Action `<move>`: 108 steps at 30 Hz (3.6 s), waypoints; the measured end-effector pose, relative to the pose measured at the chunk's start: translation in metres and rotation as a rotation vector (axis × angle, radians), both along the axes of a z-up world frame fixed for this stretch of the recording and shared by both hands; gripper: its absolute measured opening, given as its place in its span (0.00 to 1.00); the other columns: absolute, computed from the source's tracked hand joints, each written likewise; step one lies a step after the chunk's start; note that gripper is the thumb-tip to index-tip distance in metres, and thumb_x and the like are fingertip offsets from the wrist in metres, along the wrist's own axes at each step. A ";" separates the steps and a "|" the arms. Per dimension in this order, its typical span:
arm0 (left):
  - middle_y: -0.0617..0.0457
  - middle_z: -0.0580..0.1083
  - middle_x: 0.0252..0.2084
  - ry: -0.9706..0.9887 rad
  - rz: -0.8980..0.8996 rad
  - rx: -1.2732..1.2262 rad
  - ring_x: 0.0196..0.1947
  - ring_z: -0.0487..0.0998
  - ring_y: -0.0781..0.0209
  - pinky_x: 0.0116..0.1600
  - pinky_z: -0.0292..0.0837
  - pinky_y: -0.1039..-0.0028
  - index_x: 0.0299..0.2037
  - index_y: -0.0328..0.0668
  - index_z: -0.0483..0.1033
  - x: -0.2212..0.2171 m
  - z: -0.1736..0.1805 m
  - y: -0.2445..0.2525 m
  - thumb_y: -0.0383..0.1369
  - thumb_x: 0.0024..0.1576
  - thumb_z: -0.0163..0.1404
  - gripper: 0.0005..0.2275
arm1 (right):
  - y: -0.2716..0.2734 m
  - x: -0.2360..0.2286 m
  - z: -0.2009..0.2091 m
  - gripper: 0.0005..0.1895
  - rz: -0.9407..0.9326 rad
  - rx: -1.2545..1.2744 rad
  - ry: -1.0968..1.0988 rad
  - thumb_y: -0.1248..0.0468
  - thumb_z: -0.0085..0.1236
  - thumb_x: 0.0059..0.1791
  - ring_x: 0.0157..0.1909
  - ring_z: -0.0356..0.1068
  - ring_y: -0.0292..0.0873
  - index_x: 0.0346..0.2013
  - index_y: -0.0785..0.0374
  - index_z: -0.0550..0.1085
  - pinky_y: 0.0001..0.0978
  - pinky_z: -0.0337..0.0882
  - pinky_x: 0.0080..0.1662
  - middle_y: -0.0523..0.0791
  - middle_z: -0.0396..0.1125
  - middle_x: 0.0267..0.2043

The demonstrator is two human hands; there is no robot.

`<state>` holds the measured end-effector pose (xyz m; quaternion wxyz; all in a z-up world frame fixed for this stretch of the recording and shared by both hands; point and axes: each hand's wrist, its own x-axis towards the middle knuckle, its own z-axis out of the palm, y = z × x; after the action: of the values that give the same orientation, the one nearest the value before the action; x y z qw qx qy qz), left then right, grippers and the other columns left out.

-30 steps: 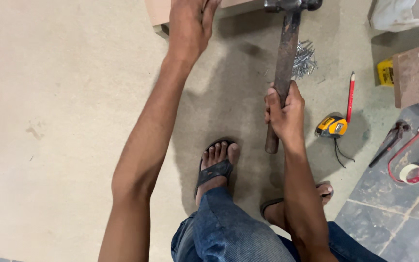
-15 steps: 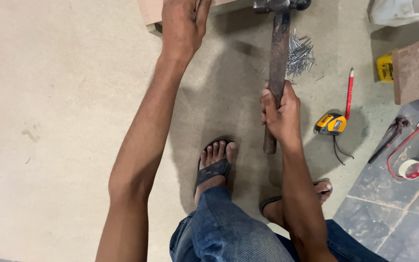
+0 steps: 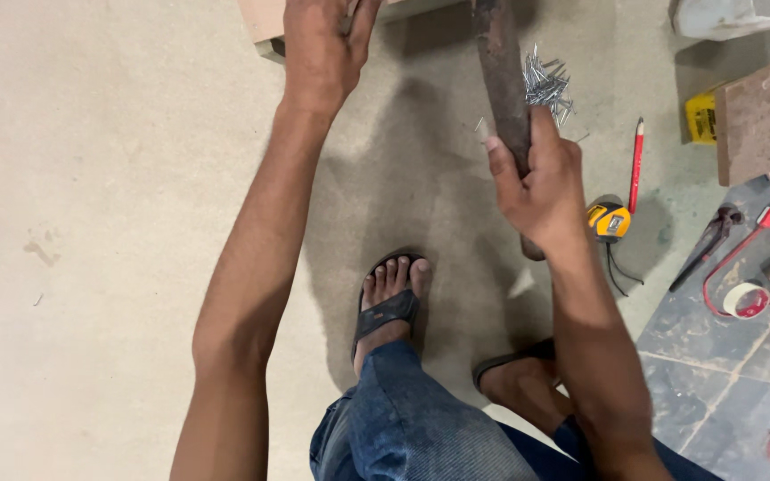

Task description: The person hammers nails into a wooden box using a hammer, then places the box into a larger wooden structure and applies adhesive to the edges.

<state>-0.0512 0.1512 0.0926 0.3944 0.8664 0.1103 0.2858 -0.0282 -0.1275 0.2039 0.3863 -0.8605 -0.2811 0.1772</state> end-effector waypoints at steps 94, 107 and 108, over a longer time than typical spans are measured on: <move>0.45 0.45 0.80 0.262 0.113 0.597 0.81 0.47 0.50 0.72 0.60 0.56 0.48 0.26 0.76 -0.066 -0.026 -0.059 0.23 0.66 0.47 0.06 | 0.026 -0.013 -0.030 0.16 0.139 -0.135 -0.260 0.68 0.55 0.58 0.32 0.75 0.61 0.56 0.71 0.61 0.49 0.71 0.34 0.56 0.71 0.31; 0.47 0.45 0.81 0.256 0.114 0.594 0.82 0.48 0.52 0.70 0.62 0.59 0.48 0.28 0.76 -0.063 -0.020 -0.054 0.23 0.68 0.47 0.06 | 0.029 -0.009 -0.039 0.17 0.104 -0.097 -0.203 0.69 0.54 0.57 0.30 0.75 0.59 0.56 0.74 0.61 0.47 0.72 0.32 0.57 0.71 0.31; 0.46 0.46 0.82 0.289 0.099 0.572 0.81 0.49 0.52 0.70 0.63 0.59 0.48 0.29 0.76 -0.063 -0.020 -0.056 0.24 0.68 0.48 0.05 | 0.029 -0.010 -0.039 0.17 0.103 -0.062 -0.240 0.69 0.53 0.57 0.31 0.75 0.60 0.57 0.74 0.61 0.48 0.72 0.33 0.57 0.71 0.31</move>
<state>-0.1145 0.0955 0.0726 0.1006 0.9673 0.1226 0.1981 -0.0381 -0.0986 0.1645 0.3133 -0.8716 -0.3633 0.1011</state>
